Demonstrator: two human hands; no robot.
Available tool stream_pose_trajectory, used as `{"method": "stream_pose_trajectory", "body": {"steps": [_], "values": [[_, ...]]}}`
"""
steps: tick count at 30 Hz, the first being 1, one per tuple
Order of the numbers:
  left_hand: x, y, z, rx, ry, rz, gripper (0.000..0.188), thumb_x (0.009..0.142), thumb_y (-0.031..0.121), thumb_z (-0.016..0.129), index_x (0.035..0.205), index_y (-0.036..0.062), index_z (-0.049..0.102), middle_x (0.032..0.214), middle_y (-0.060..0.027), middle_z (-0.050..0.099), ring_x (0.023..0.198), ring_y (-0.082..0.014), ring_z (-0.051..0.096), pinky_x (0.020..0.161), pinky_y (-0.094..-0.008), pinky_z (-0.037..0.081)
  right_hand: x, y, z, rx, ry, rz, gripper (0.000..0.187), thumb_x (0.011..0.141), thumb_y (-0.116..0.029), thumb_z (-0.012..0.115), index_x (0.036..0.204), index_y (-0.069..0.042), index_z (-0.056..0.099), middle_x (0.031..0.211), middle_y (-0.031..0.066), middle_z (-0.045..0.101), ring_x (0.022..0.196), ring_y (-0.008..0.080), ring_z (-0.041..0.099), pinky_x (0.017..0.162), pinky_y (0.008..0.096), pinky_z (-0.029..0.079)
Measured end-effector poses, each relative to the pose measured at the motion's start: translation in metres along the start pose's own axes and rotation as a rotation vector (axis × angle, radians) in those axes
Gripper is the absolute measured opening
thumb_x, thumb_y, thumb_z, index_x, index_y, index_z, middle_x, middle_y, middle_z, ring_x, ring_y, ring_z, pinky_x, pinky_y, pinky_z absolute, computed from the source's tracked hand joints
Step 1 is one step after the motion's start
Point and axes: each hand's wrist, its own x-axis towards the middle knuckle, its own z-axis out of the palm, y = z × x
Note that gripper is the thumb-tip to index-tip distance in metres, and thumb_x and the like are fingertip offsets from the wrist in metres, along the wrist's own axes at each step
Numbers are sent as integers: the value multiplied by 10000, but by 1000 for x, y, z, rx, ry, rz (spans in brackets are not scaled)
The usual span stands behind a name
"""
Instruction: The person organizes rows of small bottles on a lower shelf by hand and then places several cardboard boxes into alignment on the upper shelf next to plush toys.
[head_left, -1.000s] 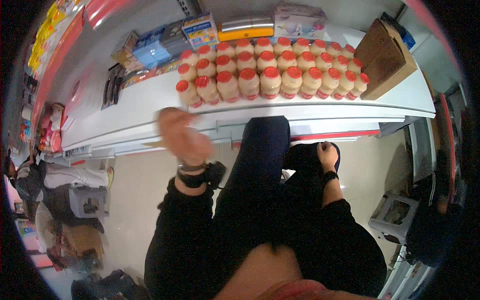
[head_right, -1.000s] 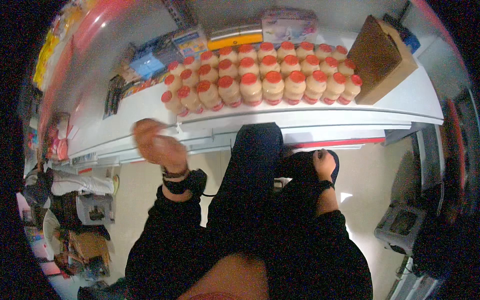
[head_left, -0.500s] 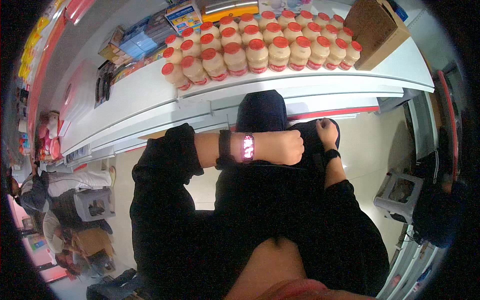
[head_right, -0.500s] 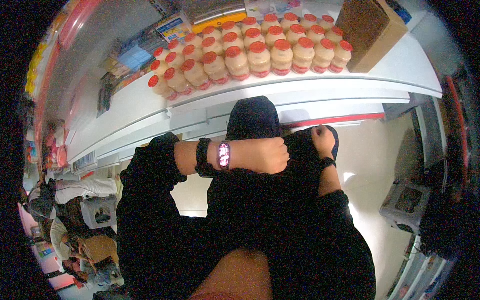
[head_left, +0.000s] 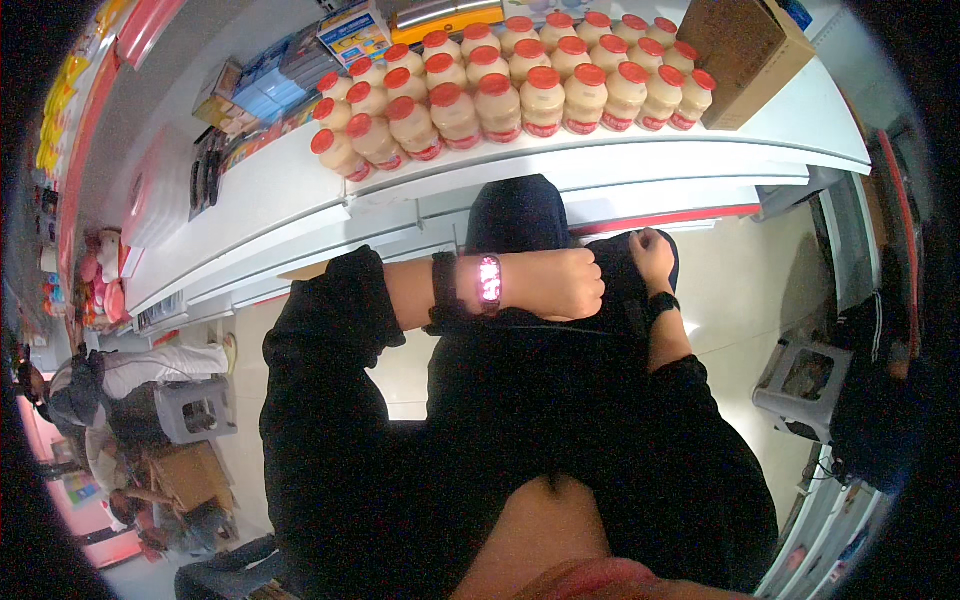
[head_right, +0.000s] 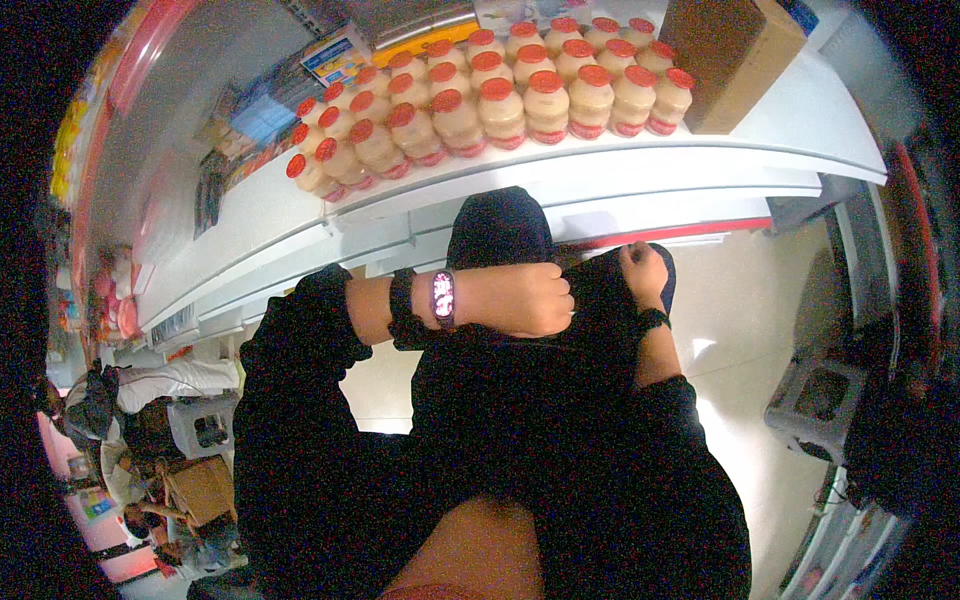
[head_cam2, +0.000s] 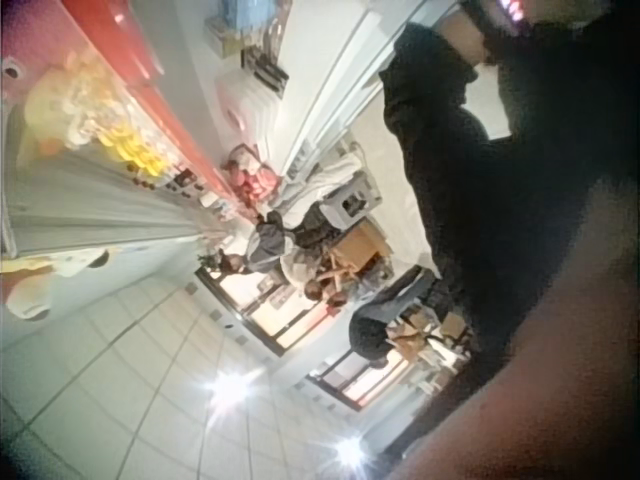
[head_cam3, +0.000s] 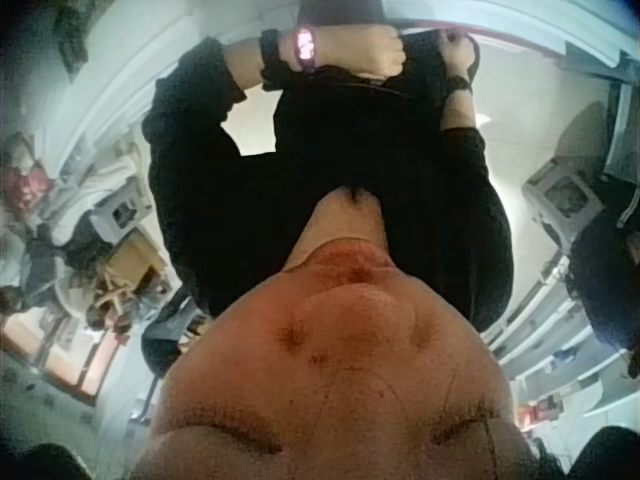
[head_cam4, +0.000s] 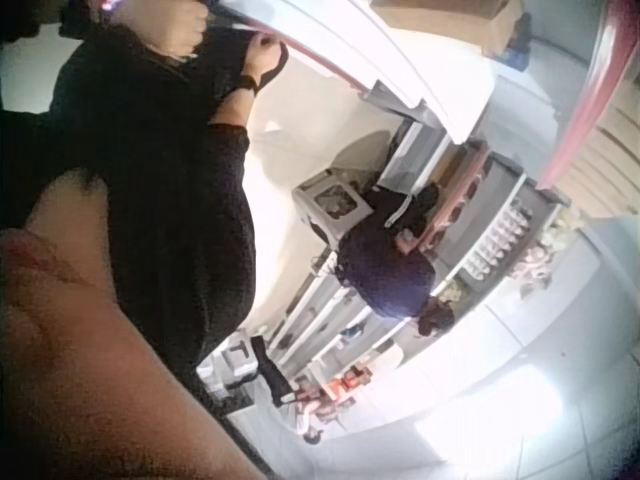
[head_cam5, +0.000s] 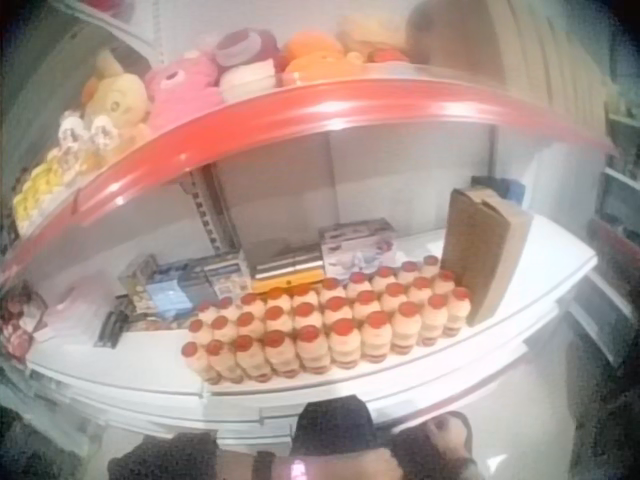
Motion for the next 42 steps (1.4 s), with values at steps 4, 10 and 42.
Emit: {"method": "stream_pose_trajectory", "body": {"steps": [4,10,42], "values": [[-4,6,8,-35,-37,5,145,699,169,546,579,97,510,624,-4,519,622,-165,530,573,-287,409,-1,-1,-4,14,-31,30,318,780,-360,571,757,-45,603,721,164,619,701,358,596,619,425,465],[-8,12,9,-58,-33,-7,172,711,186,537,565,96,530,594,-13,519,583,-169,526,549,-293,386,-3,-5,-9,9,-44,73,303,780,-351,564,775,-52,611,721,152,624,714,351,600,627,416,466],[-43,84,-127,121,601,-678,252,717,138,678,555,80,494,535,-40,458,489,-221,468,467,-334,352,-172,-268,-335,1159,-462,-1568,554,789,-525,577,967,-5,645,784,143,633,570,150,555,445,228,400]]}}
